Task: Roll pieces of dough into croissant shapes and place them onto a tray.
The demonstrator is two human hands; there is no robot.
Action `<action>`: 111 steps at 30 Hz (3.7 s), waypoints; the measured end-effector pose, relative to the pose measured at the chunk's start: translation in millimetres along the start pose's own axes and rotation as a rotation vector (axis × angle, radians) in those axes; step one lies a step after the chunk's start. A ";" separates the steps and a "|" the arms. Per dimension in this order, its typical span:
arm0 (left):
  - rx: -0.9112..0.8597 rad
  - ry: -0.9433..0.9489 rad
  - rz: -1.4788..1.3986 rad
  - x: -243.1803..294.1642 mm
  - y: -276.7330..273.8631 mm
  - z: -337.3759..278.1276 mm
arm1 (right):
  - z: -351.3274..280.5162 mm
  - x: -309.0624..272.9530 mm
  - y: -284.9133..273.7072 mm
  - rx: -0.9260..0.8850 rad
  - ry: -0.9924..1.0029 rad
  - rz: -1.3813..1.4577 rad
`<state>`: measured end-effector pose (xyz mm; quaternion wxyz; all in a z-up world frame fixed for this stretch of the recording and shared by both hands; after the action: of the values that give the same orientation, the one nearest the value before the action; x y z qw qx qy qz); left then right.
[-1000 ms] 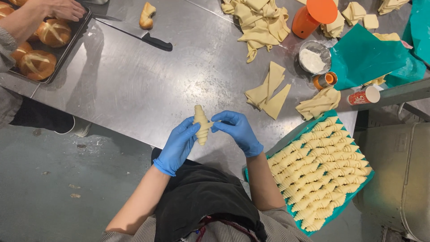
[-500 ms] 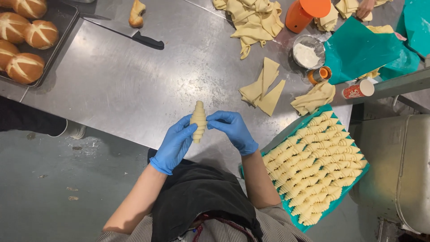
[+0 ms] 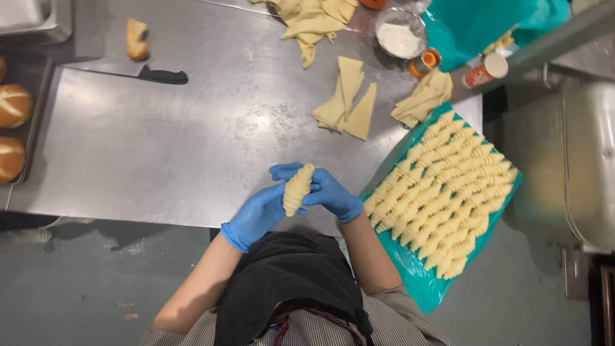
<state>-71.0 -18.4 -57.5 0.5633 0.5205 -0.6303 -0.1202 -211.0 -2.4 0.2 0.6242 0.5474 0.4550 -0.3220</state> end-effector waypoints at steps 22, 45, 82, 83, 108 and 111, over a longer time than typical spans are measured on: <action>0.368 -0.304 0.766 -151.7 -180.5 97.0 | -277.1 253.1 -124.9 1.441 -0.178 0.052; 0.385 -0.228 0.843 -142.4 -170.4 95.0 | -245.9 219.3 -125.8 1.466 0.021 -0.623; 0.784 0.365 1.815 -63.8 -182.8 41.8 | -19.0 183.7 -456.5 1.189 0.270 -0.500; 0.850 0.374 1.791 -65.1 -184.7 44.6 | -18.2 177.7 -442.2 1.069 0.130 -0.013; 0.392 0.031 0.325 -146.9 -161.0 52.9 | -1.9 269.8 -69.1 0.136 0.522 0.394; 0.473 -0.020 0.190 -139.8 -149.4 28.9 | 11.3 257.5 -53.9 0.131 0.519 0.347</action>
<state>-42.0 15.7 -259.3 0.4284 0.5750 -0.6925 0.0793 -159.6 0.9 -258.0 0.4962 0.7198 0.4773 -0.0889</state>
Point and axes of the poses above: each hand's wrist, its own z-axis towards the middle knuckle, its own y-axis out of the palm, x = y × z, the point moved 6 cm from there along z, towards the middle knuckle, and after that the axes turned 7 degrees about z, right-handed, at the moved point
